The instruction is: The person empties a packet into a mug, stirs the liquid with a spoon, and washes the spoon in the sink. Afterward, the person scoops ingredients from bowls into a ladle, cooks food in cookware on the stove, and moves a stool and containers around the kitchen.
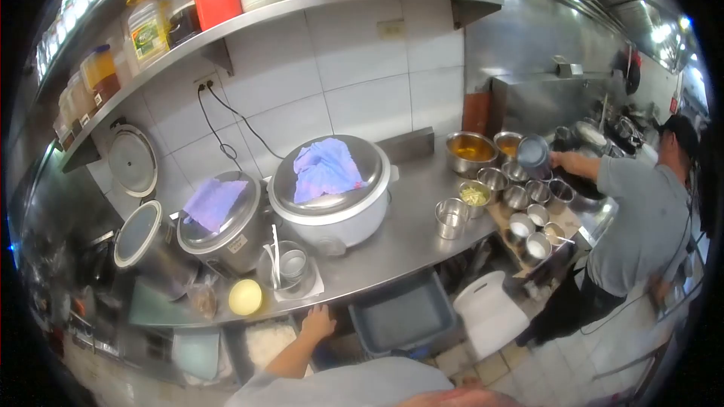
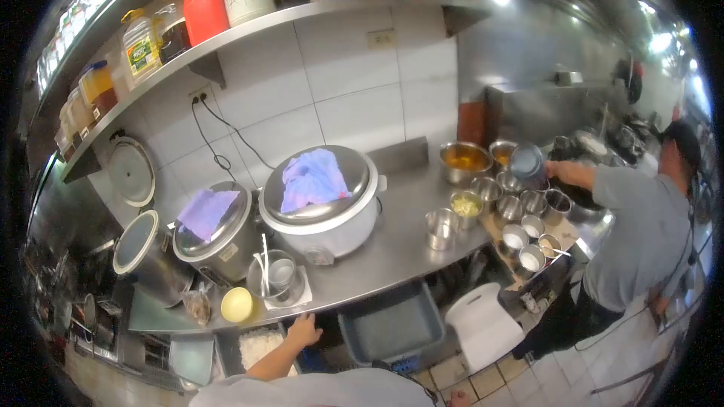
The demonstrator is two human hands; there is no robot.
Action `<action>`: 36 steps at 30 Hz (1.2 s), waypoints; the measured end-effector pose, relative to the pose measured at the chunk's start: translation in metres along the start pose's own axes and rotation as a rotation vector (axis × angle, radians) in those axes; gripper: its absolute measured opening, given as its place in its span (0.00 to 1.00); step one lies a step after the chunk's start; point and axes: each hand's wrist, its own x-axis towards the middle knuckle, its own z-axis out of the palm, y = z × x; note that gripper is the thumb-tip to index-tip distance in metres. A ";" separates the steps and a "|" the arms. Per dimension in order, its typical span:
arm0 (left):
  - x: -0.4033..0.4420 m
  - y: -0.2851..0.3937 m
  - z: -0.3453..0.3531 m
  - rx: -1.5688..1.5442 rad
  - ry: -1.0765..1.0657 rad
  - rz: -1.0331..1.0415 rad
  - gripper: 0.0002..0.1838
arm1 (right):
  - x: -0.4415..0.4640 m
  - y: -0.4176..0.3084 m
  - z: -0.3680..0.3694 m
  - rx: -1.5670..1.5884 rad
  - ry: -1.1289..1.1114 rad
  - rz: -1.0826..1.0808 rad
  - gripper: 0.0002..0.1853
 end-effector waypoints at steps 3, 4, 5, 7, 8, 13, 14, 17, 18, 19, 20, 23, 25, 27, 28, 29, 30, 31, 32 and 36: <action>-0.009 0.010 -0.003 0.026 -0.050 0.017 0.31 | -0.015 -0.049 -0.014 -0.154 0.302 -0.403 0.28; -0.012 0.016 -0.006 0.043 -0.059 0.042 0.28 | -0.033 -0.085 -0.032 0.030 0.117 -0.258 0.33; -0.010 0.013 0.004 0.021 -0.007 0.082 0.25 | -0.027 -0.081 -0.024 0.076 0.038 0.143 0.31; -0.015 0.030 -0.005 -0.012 -0.097 0.119 0.24 | -0.068 -0.144 -0.050 0.325 -0.002 0.207 0.24; -0.016 0.024 0.011 -0.037 -0.005 0.162 0.29 | -0.088 -0.178 -0.062 0.360 0.062 0.217 0.24; -0.057 0.045 0.012 -0.047 -0.197 0.133 0.32 | -0.136 -0.119 -0.053 0.423 0.045 0.356 0.27; -0.065 0.048 0.013 -0.048 -0.195 0.136 0.32 | -0.144 -0.106 -0.052 0.425 0.046 0.365 0.27; -0.092 0.032 0.025 -0.031 -0.207 0.157 0.31 | -0.176 -0.066 -0.049 0.433 -0.008 0.490 0.29; -0.101 0.026 0.026 -0.059 -0.213 0.142 0.31 | -0.186 -0.054 -0.046 0.487 0.021 0.505 0.29; -0.107 0.014 0.029 -0.051 -0.217 0.139 0.31 | -0.194 -0.045 -0.046 0.540 0.048 0.523 0.29; -0.111 0.002 0.033 -0.030 -0.262 0.123 0.30 | -0.198 -0.040 -0.049 0.573 0.050 0.565 0.29; -0.096 -0.003 0.026 0.048 -0.428 0.092 0.30 | -0.202 -0.047 -0.066 0.651 0.146 0.597 0.27; -0.076 -0.008 0.026 0.075 -0.328 0.125 0.28 | -0.198 -0.073 -0.081 0.647 0.173 0.616 0.26; -0.050 0.017 0.000 0.077 -0.373 0.149 0.28 | -0.197 -0.094 -0.089 0.703 0.266 0.538 0.26; -0.037 0.034 -0.015 0.041 -0.325 0.188 0.28 | -0.194 -0.112 -0.095 0.700 0.282 0.540 0.26; -0.024 0.051 -0.028 0.002 -0.276 0.223 0.28 | -0.191 -0.132 -0.100 0.650 0.292 0.497 0.26; -0.006 0.065 -0.042 0.008 -0.256 0.265 0.29 | -0.192 -0.143 -0.102 0.601 0.294 0.458 0.25; 0.011 0.080 -0.058 0.018 -0.233 0.304 0.29 | -0.195 -0.146 -0.101 0.602 0.296 0.462 0.25; 0.019 0.100 -0.079 0.035 -0.131 0.342 0.28 | -0.195 -0.148 -0.100 0.561 0.310 0.448 0.24; 0.055 0.161 -0.172 -0.032 0.229 0.631 0.23 | -0.198 -0.119 -0.087 0.527 0.245 0.353 0.20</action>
